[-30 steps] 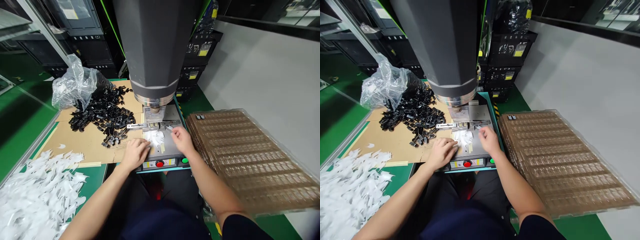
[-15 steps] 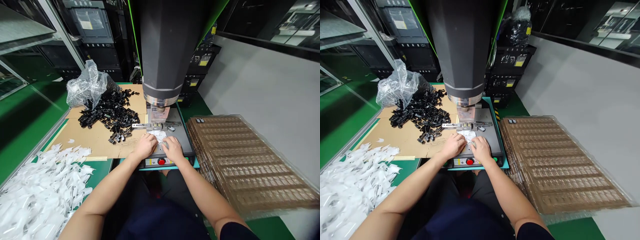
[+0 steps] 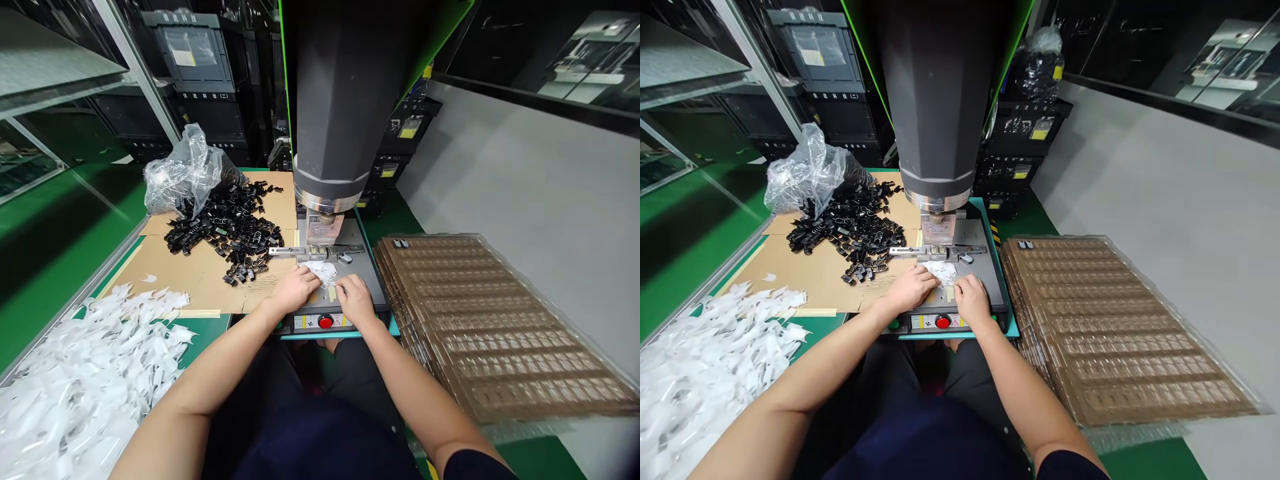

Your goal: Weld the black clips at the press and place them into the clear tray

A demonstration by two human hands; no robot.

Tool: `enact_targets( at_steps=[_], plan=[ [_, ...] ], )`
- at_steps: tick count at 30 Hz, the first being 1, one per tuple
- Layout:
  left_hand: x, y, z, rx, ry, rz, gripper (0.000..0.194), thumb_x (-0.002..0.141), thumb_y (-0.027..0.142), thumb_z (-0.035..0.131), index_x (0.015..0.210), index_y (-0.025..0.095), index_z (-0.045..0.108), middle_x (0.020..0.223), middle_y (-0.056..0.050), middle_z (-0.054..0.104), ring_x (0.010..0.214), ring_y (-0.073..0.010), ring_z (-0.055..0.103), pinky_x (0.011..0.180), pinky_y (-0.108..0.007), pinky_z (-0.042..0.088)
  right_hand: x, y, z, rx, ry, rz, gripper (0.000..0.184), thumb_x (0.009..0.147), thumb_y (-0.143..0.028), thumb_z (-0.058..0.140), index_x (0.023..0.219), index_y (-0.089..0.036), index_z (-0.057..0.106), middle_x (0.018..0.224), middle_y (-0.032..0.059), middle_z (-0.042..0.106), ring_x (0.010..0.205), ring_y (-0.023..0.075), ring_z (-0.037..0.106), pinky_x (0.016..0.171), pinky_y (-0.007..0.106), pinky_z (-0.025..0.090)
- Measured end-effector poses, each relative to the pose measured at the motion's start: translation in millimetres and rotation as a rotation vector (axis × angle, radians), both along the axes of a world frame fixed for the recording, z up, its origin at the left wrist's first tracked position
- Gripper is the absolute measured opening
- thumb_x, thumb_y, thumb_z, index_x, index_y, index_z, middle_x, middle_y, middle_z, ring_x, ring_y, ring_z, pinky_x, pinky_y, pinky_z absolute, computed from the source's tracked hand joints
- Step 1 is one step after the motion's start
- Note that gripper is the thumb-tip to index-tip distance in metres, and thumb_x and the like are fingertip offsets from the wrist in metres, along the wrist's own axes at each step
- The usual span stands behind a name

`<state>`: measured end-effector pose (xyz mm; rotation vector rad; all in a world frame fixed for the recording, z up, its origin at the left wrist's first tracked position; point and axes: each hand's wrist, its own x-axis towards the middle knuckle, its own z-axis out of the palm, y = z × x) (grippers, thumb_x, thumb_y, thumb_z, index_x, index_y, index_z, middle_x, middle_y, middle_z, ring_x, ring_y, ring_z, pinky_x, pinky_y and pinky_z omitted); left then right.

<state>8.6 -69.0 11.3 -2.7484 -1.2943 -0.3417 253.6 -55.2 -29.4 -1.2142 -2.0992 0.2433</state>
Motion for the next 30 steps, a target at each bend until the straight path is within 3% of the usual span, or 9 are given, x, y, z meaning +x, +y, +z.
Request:
enact_targets(
  at_steps=[4, 9, 14, 20, 24, 30],
  plan=[
    [-4.2, -0.8, -8.8, -0.009, -0.029, -0.011, 0.026, 0.109, 0.022, 0.05, 0.121, 0.024, 0.073, 0.112, -0.011, 0.074, 0.11, -0.0293, 0.061, 0.09, -0.045, 0.045, 8.8, -0.7, 1.8, -0.027, 0.122, -0.004, 0.01, 0.099, -0.022, 0.057, 0.094, -0.024, 0.065, 0.103, 0.0079, 0.064, 0.094, 0.0236, 0.064, 0.087, 0.037, 0.054],
    [-12.1, -4.3, -19.9, -0.036, -0.132, -0.012, 0.024, 0.108, 0.021, 0.053, 0.118, 0.026, 0.074, 0.109, -0.01, 0.073, 0.108, -0.0275, 0.063, 0.095, -0.044, 0.05, 11.5, 10.5, 5.0, -0.112, 0.236, -0.066, 0.004, 0.098, -0.028, 0.059, 0.096, -0.024, 0.061, 0.09, 0.004, 0.066, 0.075, 0.02, 0.064, 0.073, 0.034, 0.055],
    [-22.7, -5.9, -21.9, -0.002, -0.26, -0.001, 0.033, 0.11, 0.021, 0.05, 0.136, 0.026, 0.068, 0.112, -0.01, 0.073, 0.109, -0.0252, 0.067, 0.098, -0.042, 0.055, 5.3, 31.1, 20.5, -0.04, 0.232, -0.058, 0.029, 0.101, -0.024, 0.051, 0.127, -0.021, 0.063, 0.113, 0.0115, 0.072, 0.097, 0.0249, 0.07, 0.089, 0.039, 0.058],
    [-29.3, 13.7, -12.9, 0.07, -0.424, 0.095, 0.036, 0.109, 0.019, 0.047, 0.138, 0.024, 0.068, 0.13, -0.012, 0.073, 0.12, -0.0235, 0.069, 0.103, -0.04, 0.058, -22.4, 55.9, 39.2, 0.058, 0.087, 0.0, 0.027, 0.107, -0.024, 0.048, 0.117, -0.024, 0.073, 0.116, 0.0093, 0.077, 0.112, 0.0268, 0.069, 0.102, 0.041, 0.055],
    [-21.4, 43.7, -12.0, 0.076, -0.467, 0.178, 0.031, 0.108, 0.018, 0.051, 0.13, 0.024, 0.072, 0.135, -0.01, 0.073, 0.125, -0.0225, 0.069, 0.109, -0.039, 0.057, -42.3, 71.2, 38.9, 0.109, -0.068, 0.031, 0.031, 0.108, -0.022, 0.049, 0.124, -0.027, 0.075, 0.129, 0.007, 0.077, 0.132, 0.0273, 0.061, 0.112, 0.042, 0.048],
    [-12.3, 68.1, -12.1, 0.032, -0.364, 0.146, 0.028, 0.106, 0.02, 0.055, 0.128, 0.022, 0.071, 0.134, -0.012, 0.073, 0.127, -0.0254, 0.067, 0.112, -0.045, 0.053, -46.3, 72.7, 32.8, 0.078, -0.236, 0.071, 0.043, 0.108, -0.023, 0.047, 0.145, -0.025, 0.068, 0.147, 0.009, 0.069, 0.141, 0.0336, 0.052, 0.116, 0.052, 0.043]
  ],
)
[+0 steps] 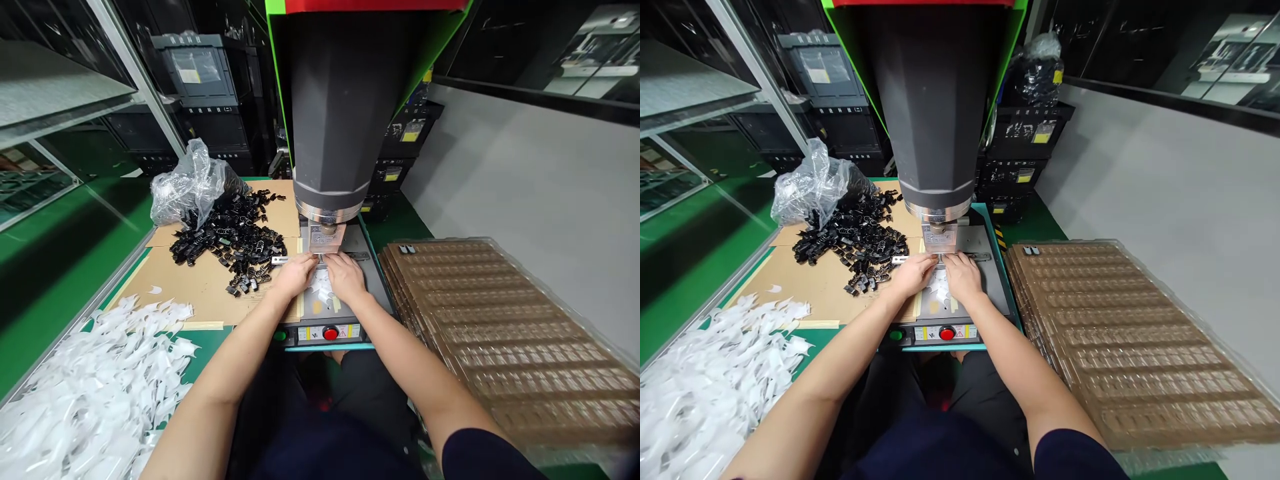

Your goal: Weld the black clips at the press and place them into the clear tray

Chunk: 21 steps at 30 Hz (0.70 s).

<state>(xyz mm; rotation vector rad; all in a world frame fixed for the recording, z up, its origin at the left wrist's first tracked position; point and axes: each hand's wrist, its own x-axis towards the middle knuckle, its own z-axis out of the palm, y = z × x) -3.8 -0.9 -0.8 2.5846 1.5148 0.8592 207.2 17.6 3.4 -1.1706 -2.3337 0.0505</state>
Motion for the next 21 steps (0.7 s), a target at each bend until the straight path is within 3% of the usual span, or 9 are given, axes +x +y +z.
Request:
enact_targets(
  at_steps=[4, 7, 10, 13, 17, 21],
  plan=[
    [9.1, -5.8, 9.3, -0.001, 0.088, 0.107, 0.022, 0.107, 0.028, 0.054, 0.119, 0.021, 0.07, 0.12, -0.014, 0.073, 0.12, -0.0304, 0.065, 0.104, -0.049, 0.051, -2.1, -7.6, -1.3, 0.004, -0.032, 0.009, 0.053, 0.103, -0.02, 0.049, 0.155, -0.023, 0.059, 0.154, 0.0117, 0.063, 0.152, 0.0378, 0.041, 0.126, 0.06, 0.031],
    [17.8, -10.3, 15.9, -0.004, 0.132, 0.162, 0.021, 0.108, 0.03, 0.051, 0.113, 0.02, 0.069, 0.115, -0.015, 0.072, 0.116, -0.0315, 0.064, 0.101, -0.049, 0.049, -5.1, -10.3, -2.1, 0.001, -0.028, -0.014, 0.055, 0.102, -0.018, 0.049, 0.156, -0.023, 0.058, 0.154, 0.0115, 0.063, 0.153, 0.0383, 0.04, 0.127, 0.062, 0.029],
    [21.8, -18.1, 20.0, -0.017, 0.148, 0.17, 0.023, 0.107, 0.032, 0.053, 0.119, 0.02, 0.068, 0.123, -0.015, 0.072, 0.123, -0.0327, 0.061, 0.105, -0.05, 0.047, -5.2, -8.9, -2.7, 0.0, -0.012, -0.017, 0.056, 0.1, -0.016, 0.05, 0.154, -0.022, 0.059, 0.155, 0.0113, 0.063, 0.153, 0.0387, 0.039, 0.127, 0.062, 0.029],
    [12.7, -37.7, 21.4, -0.003, 0.14, 0.134, 0.035, 0.105, 0.031, 0.058, 0.137, 0.02, 0.063, 0.144, -0.014, 0.067, 0.14, -0.0336, 0.054, 0.116, -0.053, 0.042, -5.2, -6.4, -2.3, -0.001, 0.03, -0.012, 0.054, 0.097, -0.015, 0.053, 0.15, -0.023, 0.063, 0.152, 0.0122, 0.064, 0.151, 0.0401, 0.041, 0.125, 0.065, 0.03],
    [-33.8, -81.9, 20.9, -0.004, 0.085, 0.235, 0.043, 0.103, 0.032, 0.06, 0.145, 0.024, 0.06, 0.15, -0.013, 0.065, 0.141, -0.0337, 0.054, 0.116, -0.054, 0.044, -19.8, -13.5, -0.4, 0.0, 0.113, -0.032, 0.044, 0.096, -0.019, 0.057, 0.139, -0.021, 0.069, 0.143, 0.0155, 0.067, 0.143, 0.0408, 0.046, 0.119, 0.062, 0.036],
    [-108.9, -123.1, 20.4, -0.04, 0.02, 0.52, 0.038, 0.1, 0.031, 0.062, 0.138, 0.025, 0.063, 0.143, -0.014, 0.068, 0.133, -0.0367, 0.059, 0.108, -0.055, 0.049, -64.6, -33.6, 3.2, -0.033, 0.11, 0.162, 0.042, 0.097, -0.018, 0.059, 0.137, -0.025, 0.069, 0.136, 0.0123, 0.069, 0.13, 0.035, 0.052, 0.112, 0.054, 0.043]
  ],
)
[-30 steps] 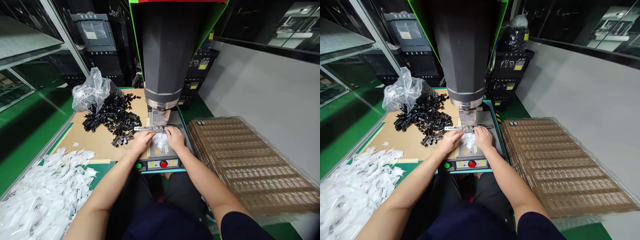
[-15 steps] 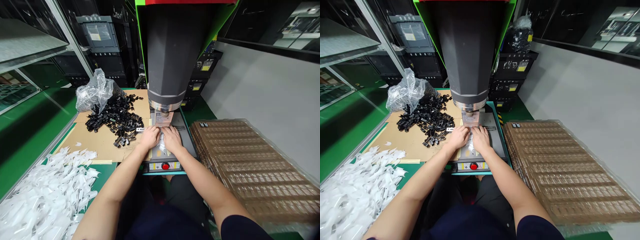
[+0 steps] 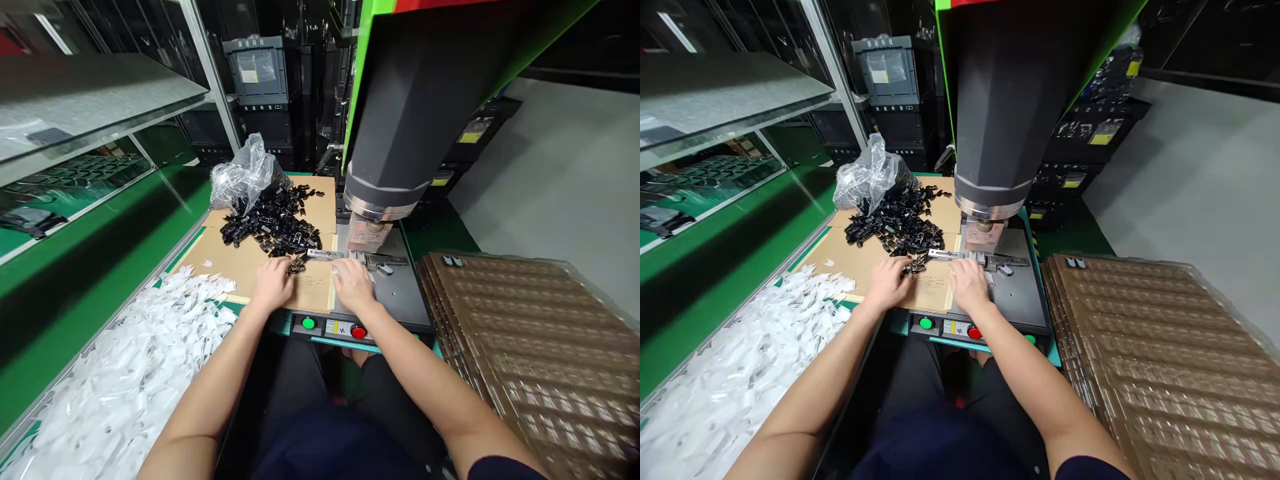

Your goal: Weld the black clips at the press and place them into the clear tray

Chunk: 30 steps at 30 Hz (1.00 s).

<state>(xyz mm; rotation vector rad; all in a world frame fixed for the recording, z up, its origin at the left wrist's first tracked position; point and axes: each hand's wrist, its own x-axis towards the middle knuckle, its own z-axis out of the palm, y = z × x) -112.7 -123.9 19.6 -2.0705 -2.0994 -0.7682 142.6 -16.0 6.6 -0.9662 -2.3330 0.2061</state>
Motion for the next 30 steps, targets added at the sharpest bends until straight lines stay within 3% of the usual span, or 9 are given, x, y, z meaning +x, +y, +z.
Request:
enact_targets(
  at_steps=[3, 5, 10, 15, 19, 23, 27, 30],
  plan=[
    [-42.6, -16.1, -1.8, -0.092, 0.007, 0.107, 0.038, 0.095, 0.023, 0.062, 0.133, 0.024, 0.064, 0.135, -0.015, 0.07, 0.127, -0.0382, 0.062, 0.103, -0.055, 0.051, -44.5, -10.0, 2.9, -0.039, -0.057, 0.136, 0.042, 0.097, -0.015, 0.061, 0.137, -0.026, 0.068, 0.135, 0.0101, 0.069, 0.127, 0.0325, 0.053, 0.11, 0.05, 0.046],
    [-55.7, -21.1, -4.0, -0.168, 0.01, 0.089, 0.036, 0.093, 0.019, 0.06, 0.128, 0.023, 0.065, 0.128, -0.014, 0.072, 0.124, -0.0371, 0.064, 0.101, -0.054, 0.052, -69.7, -12.9, 3.3, -0.042, -0.112, 0.15, 0.042, 0.098, -0.014, 0.059, 0.138, -0.026, 0.067, 0.136, 0.0104, 0.068, 0.126, 0.0323, 0.052, 0.109, 0.049, 0.046],
    [-55.5, -24.1, -7.5, -0.221, -0.113, -0.078, 0.025, 0.095, 0.019, 0.058, 0.118, 0.025, 0.067, 0.125, -0.01, 0.068, 0.118, -0.0269, 0.067, 0.104, -0.044, 0.056, -97.0, -16.9, -3.8, 0.004, -0.231, 0.122, 0.032, 0.101, -0.012, 0.054, 0.123, -0.025, 0.071, 0.124, 0.0121, 0.068, 0.116, 0.031, 0.053, 0.101, 0.047, 0.048],
    [-45.1, -18.7, -6.6, -0.206, -0.134, -0.073, 0.011, 0.1, 0.032, 0.061, 0.105, 0.024, 0.066, 0.113, -0.009, 0.067, 0.108, -0.0272, 0.068, 0.099, -0.045, 0.057, -92.8, -22.5, -9.2, 0.017, -0.263, 0.08, 0.028, 0.1, -0.011, 0.055, 0.121, -0.024, 0.07, 0.12, 0.0127, 0.067, 0.113, 0.0308, 0.054, 0.1, 0.046, 0.048],
    [-36.2, -13.3, -17.1, -0.135, -0.125, -0.025, 0.006, 0.099, 0.028, 0.06, 0.096, 0.023, 0.061, 0.103, -0.009, 0.065, 0.101, -0.0282, 0.065, 0.094, -0.046, 0.056, -75.0, -27.4, -6.5, -0.032, -0.195, 0.093, 0.022, 0.102, -0.013, 0.056, 0.115, -0.023, 0.071, 0.114, 0.0115, 0.068, 0.109, 0.0294, 0.058, 0.097, 0.044, 0.05],
    [-34.4, -16.8, -27.2, -0.065, -0.127, -0.03, 0.008, 0.093, 0.017, 0.061, 0.095, 0.024, 0.057, 0.101, -0.009, 0.062, 0.102, -0.0295, 0.061, 0.093, -0.046, 0.055, -26.5, -22.0, -7.2, -0.077, 0.127, 0.067, 0.02, 0.102, -0.016, 0.057, 0.115, -0.023, 0.071, 0.116, 0.0095, 0.068, 0.108, 0.0261, 0.063, 0.097, 0.041, 0.054],
    [-20.3, -18.1, -21.5, 0.018, -0.126, -0.119, 0.016, 0.09, 0.011, 0.06, 0.098, 0.024, 0.054, 0.103, -0.009, 0.061, 0.103, -0.0283, 0.058, 0.093, -0.045, 0.054, 34.9, -0.7, -13.6, -0.078, 0.372, -0.139, 0.019, 0.099, -0.021, 0.059, 0.113, -0.022, 0.071, 0.112, 0.0091, 0.068, 0.093, 0.0234, 0.066, 0.091, 0.039, 0.056],
    [13.3, -7.6, -15.5, 0.003, -0.093, -0.282, 0.014, 0.095, 0.011, 0.057, 0.099, 0.024, 0.055, 0.107, -0.009, 0.061, 0.105, -0.0272, 0.058, 0.094, -0.044, 0.054, 60.0, 17.7, -18.2, -0.07, 0.399, -0.275, 0.022, 0.096, -0.021, 0.058, 0.114, -0.02, 0.072, 0.111, 0.0101, 0.068, 0.083, 0.0219, 0.065, 0.087, 0.04, 0.057]
  ],
)
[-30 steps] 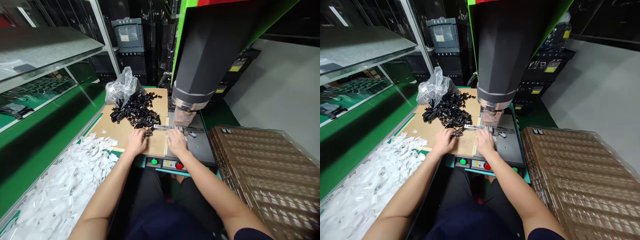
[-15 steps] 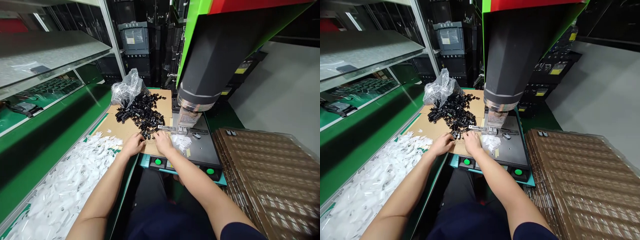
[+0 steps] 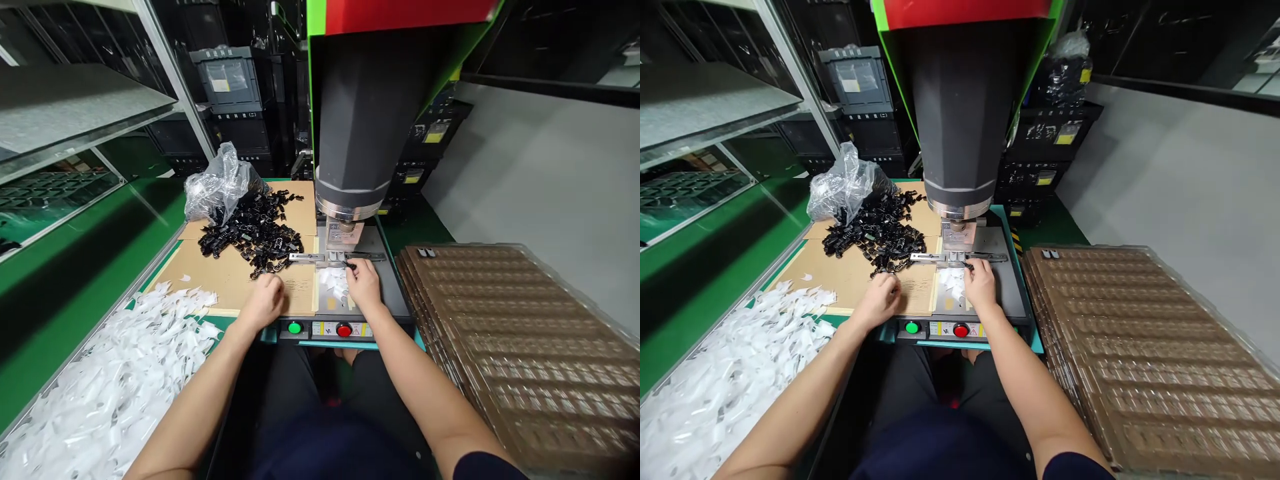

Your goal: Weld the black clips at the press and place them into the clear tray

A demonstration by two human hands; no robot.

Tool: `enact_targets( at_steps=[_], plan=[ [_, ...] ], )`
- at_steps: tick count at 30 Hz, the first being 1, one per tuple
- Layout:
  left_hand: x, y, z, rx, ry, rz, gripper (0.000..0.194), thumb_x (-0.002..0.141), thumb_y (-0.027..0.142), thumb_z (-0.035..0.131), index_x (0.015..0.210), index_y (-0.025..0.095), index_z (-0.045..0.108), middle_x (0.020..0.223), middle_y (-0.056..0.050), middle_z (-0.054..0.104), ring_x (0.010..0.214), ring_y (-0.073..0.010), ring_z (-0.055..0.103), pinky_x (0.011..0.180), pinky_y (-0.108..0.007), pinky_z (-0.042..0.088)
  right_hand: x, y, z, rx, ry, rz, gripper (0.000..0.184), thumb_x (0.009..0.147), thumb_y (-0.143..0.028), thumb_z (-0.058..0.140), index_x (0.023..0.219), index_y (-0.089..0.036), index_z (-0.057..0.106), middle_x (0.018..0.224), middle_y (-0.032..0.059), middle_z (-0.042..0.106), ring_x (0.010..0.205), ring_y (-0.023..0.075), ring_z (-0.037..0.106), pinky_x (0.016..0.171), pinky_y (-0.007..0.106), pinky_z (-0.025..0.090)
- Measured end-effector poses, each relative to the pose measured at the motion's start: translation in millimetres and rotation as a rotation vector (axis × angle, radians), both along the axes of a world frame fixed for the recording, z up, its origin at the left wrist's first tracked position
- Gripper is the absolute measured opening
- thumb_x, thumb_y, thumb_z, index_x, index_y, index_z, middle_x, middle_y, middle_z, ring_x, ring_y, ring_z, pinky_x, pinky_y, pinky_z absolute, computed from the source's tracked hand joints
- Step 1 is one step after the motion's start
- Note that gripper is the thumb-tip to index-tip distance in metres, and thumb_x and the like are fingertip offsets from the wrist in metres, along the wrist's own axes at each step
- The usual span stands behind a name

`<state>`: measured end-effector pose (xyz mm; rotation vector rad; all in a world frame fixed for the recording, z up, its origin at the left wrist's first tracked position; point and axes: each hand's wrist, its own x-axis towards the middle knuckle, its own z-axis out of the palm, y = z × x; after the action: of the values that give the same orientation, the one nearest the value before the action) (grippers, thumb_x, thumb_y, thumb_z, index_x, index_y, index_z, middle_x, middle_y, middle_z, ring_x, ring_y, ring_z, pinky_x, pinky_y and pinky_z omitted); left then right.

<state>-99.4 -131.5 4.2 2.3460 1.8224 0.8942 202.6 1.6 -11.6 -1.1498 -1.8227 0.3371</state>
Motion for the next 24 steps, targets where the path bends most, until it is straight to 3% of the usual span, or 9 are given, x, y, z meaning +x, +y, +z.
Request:
enact_targets(
  at_steps=[3, 6, 10, 14, 20, 24],
  plan=[
    [38.3, 14.4, -3.0, -0.048, 0.066, -0.124, 0.012, 0.099, 0.012, 0.054, 0.099, 0.024, 0.058, 0.103, -0.009, 0.063, 0.102, -0.0269, 0.06, 0.091, -0.044, 0.056, 2.5, 13.6, -2.0, -0.016, -0.022, -0.018, 0.029, 0.095, -0.018, 0.056, 0.118, -0.019, 0.073, 0.116, 0.0126, 0.069, 0.089, 0.0242, 0.067, 0.092, 0.042, 0.058],
    [58.0, 20.5, -12.5, -0.063, 0.056, -0.187, 0.016, 0.103, 0.012, 0.052, 0.106, 0.024, 0.061, 0.112, -0.01, 0.065, 0.11, -0.0267, 0.064, 0.095, -0.045, 0.058, -2.1, 21.1, -2.3, -0.009, -0.061, 0.0, 0.032, 0.097, -0.016, 0.053, 0.121, -0.019, 0.074, 0.124, 0.0145, 0.068, 0.104, 0.0275, 0.069, 0.098, 0.042, 0.057],
    [55.1, 12.3, -22.1, -0.008, -0.064, -0.163, 0.02, 0.107, 0.016, 0.051, 0.122, 0.025, 0.059, 0.136, -0.013, 0.061, 0.132, -0.0265, 0.06, 0.111, -0.049, 0.057, -3.8, 26.3, -1.8, -0.004, -0.134, 0.044, 0.032, 0.102, -0.021, 0.053, 0.125, -0.022, 0.075, 0.127, 0.0127, 0.067, 0.109, 0.0269, 0.068, 0.098, 0.039, 0.056],
    [48.4, 7.2, -25.4, -0.024, -0.13, -0.163, 0.021, 0.107, 0.015, 0.05, 0.124, 0.025, 0.058, 0.131, -0.012, 0.063, 0.129, -0.0247, 0.064, 0.11, -0.047, 0.059, -6.5, 30.0, 0.4, -0.031, -0.291, -0.023, 0.029, 0.104, -0.029, 0.057, 0.125, -0.024, 0.077, 0.116, 0.0114, 0.066, 0.098, 0.0265, 0.065, 0.089, 0.038, 0.054],
    [49.5, 12.4, -21.9, 0.024, -0.097, -0.244, 0.029, 0.104, 0.012, 0.054, 0.128, 0.027, 0.06, 0.128, -0.01, 0.069, 0.139, -0.0262, 0.06, 0.12, -0.051, 0.054, -6.2, 22.6, 6.4, 0.04, -0.503, -0.049, 0.035, 0.107, -0.03, 0.054, 0.136, -0.023, 0.072, 0.12, 0.0138, 0.067, 0.111, 0.0312, 0.056, 0.097, 0.041, 0.047],
    [49.9, 6.8, -16.5, 0.064, -0.083, -0.084, 0.033, 0.103, 0.022, 0.063, 0.135, 0.025, 0.059, 0.137, -0.014, 0.065, 0.135, -0.0302, 0.061, 0.116, -0.053, 0.055, -0.8, 17.1, 13.2, 0.003, -0.587, -0.026, 0.046, 0.102, -0.016, 0.052, 0.144, -0.024, 0.068, 0.126, 0.014, 0.065, 0.115, 0.0315, 0.053, 0.099, 0.042, 0.044]
  ],
)
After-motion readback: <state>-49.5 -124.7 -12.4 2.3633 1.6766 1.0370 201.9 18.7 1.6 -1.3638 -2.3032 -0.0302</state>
